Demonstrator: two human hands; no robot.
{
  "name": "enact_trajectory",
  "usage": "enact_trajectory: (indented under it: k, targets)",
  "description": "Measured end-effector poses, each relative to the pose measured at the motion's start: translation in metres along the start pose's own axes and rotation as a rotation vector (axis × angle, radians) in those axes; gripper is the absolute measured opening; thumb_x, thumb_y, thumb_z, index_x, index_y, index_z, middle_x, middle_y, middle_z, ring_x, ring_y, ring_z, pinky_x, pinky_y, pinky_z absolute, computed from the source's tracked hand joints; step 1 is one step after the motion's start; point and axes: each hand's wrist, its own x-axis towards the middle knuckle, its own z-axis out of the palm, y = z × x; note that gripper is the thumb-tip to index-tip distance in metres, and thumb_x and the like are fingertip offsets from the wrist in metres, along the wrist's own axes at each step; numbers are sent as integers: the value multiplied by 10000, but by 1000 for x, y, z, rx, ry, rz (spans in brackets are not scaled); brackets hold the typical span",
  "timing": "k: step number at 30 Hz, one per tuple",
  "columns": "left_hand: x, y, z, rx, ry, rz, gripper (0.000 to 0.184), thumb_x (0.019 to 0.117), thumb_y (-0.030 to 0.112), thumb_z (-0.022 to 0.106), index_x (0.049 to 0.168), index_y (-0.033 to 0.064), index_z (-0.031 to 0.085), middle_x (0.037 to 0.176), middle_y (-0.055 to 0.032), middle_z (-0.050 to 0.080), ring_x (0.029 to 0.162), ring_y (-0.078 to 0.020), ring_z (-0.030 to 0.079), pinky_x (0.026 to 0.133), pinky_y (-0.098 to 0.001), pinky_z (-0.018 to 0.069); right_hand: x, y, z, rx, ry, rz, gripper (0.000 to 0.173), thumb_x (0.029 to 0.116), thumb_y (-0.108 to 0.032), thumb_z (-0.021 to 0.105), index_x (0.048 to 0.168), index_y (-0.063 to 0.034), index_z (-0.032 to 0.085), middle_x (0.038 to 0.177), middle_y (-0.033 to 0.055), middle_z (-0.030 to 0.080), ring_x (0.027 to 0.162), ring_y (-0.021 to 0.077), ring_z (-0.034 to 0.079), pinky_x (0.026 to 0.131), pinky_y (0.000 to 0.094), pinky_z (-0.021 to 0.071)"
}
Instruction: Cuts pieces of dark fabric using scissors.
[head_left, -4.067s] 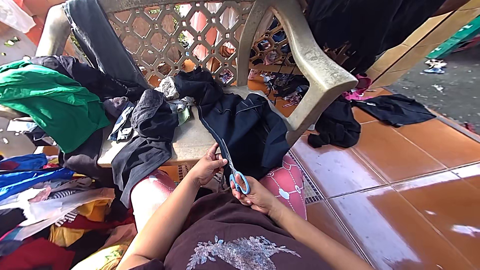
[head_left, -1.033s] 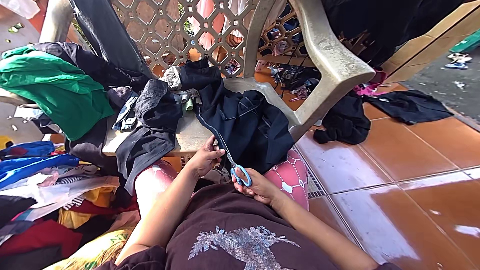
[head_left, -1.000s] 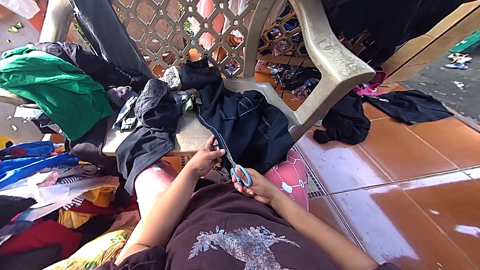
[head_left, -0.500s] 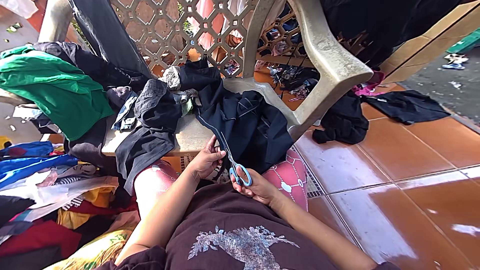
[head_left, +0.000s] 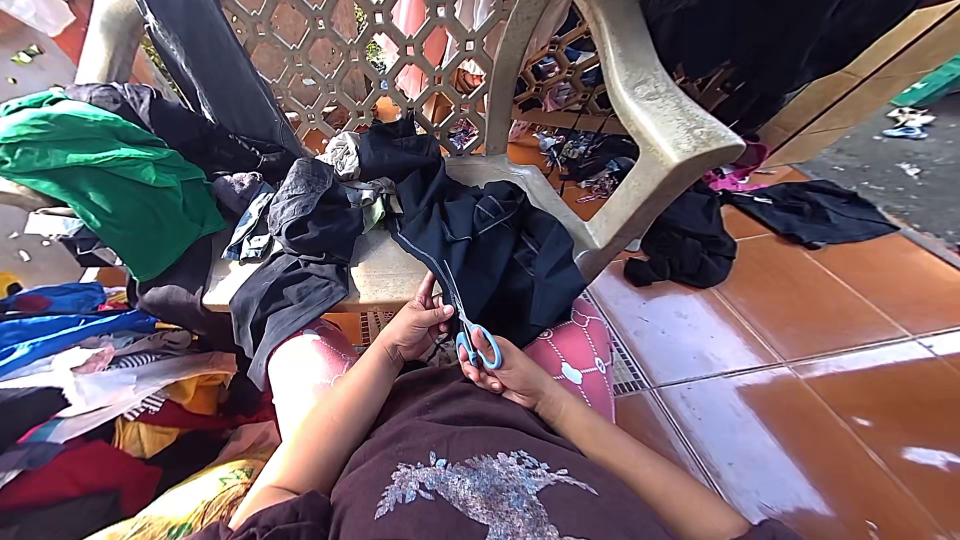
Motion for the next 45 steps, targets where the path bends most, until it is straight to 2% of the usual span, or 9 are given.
enact_trajectory:
  k: [10,16,22,25,29,33,35,40,45]
  targets:
    - [-2,3,-2,12,4,-22,968,885,-87,553,1563,214,-68,946,12,667,792,-95,682,767,-248,569,0,1,-2,-5,19,-24,330,1100,-248,370,884,-105,573,588,-70,547,428,-44,436,410,95,335]
    - [-2,10,-7,185,-86,-100,1011,845,-30,621,1563,188,-56,856,53,646,768,-64,658,748,-225,550,-1,-5,-9,-29,37,22,362,1113,-288,350,894,-98,568,596,-68,536,417,-48,412,399,91,327]
    - [-3,21,-7,328,-85,-162,985,861,-33,618,1575,152,-34,908,30,663,765,-41,654,706,-186,535,-2,-8,-11,-153,98,31,285,1100,-218,410,885,-108,560,580,-82,519,421,-48,401,402,97,308]
    - [-2,29,-10,454,-59,-195,897,877,17,635,1572,95,74,980,18,652,848,-60,664,798,-233,557,-1,-8,-14,-146,99,38,281,1100,-210,410,887,-104,559,583,-78,521,424,-46,406,404,98,312]
    - [4,36,-6,479,143,-89,478,1012,152,524,1444,-10,398,1143,-33,636,969,-78,631,869,-258,525,-1,-7,-15,-166,127,51,271,1101,-204,417,892,-107,560,585,-84,523,429,-47,404,409,100,311]
    - [16,33,3,405,355,9,293,1014,1,546,1300,-63,536,1085,-70,668,903,-100,651,841,-276,548,-1,-5,-14,-196,140,55,241,1096,-197,435,905,-110,556,585,-90,524,432,-45,405,414,105,314]
    - [19,32,7,373,387,18,345,992,-46,555,1334,-48,508,1049,-66,667,871,-103,652,821,-279,552,0,-6,-13,-179,139,56,245,1096,-201,437,904,-108,557,580,-84,525,427,-43,405,410,108,311]
    - [14,31,8,210,289,-8,625,987,-82,491,1533,77,233,1016,-57,664,847,-129,673,808,-307,569,5,-2,-15,-40,39,37,305,1104,-263,397,908,-106,570,598,-71,540,416,-50,399,398,97,310]
    - [9,27,6,167,256,-36,645,990,-75,483,1549,103,214,1055,-62,664,839,-122,669,795,-292,566,10,0,-15,11,-2,30,333,1093,-314,400,904,-103,575,617,-60,544,427,-44,422,406,91,334]
